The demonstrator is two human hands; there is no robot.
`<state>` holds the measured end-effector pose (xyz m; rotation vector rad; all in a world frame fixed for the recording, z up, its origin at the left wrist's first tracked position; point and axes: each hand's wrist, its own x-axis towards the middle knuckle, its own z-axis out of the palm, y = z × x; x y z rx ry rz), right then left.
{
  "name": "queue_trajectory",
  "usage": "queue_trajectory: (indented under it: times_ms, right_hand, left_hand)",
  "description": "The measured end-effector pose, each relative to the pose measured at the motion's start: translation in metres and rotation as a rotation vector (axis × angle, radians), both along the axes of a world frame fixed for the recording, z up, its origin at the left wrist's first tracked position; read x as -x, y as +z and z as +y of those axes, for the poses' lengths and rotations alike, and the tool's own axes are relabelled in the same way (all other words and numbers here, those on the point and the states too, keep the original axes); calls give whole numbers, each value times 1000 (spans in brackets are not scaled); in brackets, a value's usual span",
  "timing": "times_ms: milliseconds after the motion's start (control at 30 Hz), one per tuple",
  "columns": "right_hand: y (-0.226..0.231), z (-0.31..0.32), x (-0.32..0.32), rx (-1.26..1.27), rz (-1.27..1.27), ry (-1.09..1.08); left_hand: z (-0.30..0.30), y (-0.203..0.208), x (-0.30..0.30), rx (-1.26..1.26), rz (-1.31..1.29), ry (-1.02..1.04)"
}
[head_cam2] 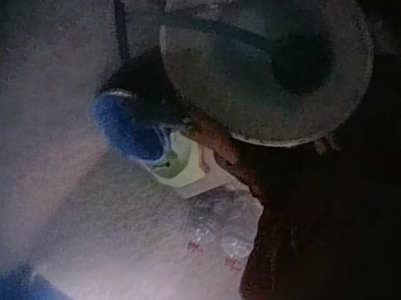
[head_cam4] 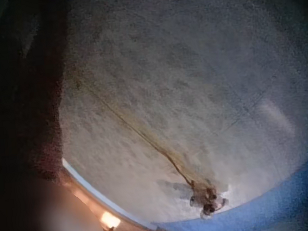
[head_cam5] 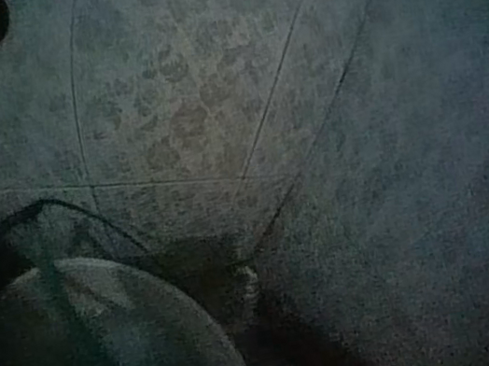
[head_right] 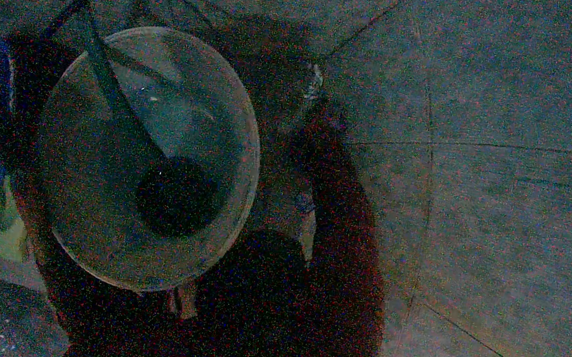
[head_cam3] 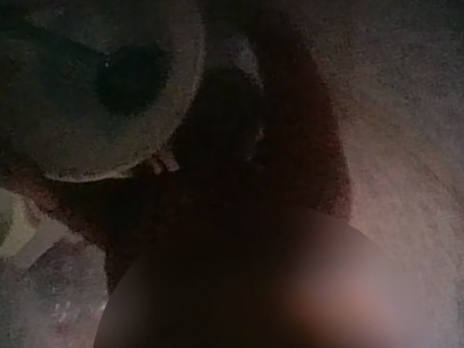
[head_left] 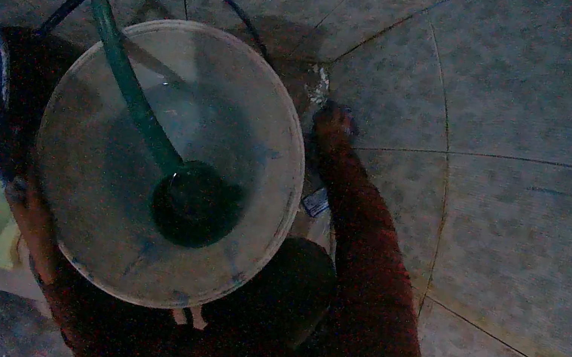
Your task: The person wipes the tiled walls of a bathroom with a cloth, focusing on the area around a wall-mounted water heater and near the floor. They use a blue bucket and a green ladle to transfer water during the cleaning process.
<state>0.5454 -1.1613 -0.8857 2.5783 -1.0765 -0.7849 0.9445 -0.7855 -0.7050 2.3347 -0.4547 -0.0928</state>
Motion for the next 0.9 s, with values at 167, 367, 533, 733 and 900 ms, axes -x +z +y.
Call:
queue_trajectory:
  times_ms: [167,367,533,733,900]
  right_hand:
    - [0,39,15,-50,-54,7]
    - [13,34,16,-23,-179,130]
    - [4,-11,8,51,-283,184]
    - [5,-17,-19,44,44,-7]
    - [40,41,-20,-109,-42,-191]
  left_hand:
    - [-4,-4,2,137,-1,21]
    - [-13,16,17,87,21,-13]
    - [32,-10,-18,-155,-97,27]
    - [11,19,-7,110,-28,-99]
    - [35,-17,-27,116,-79,-87]
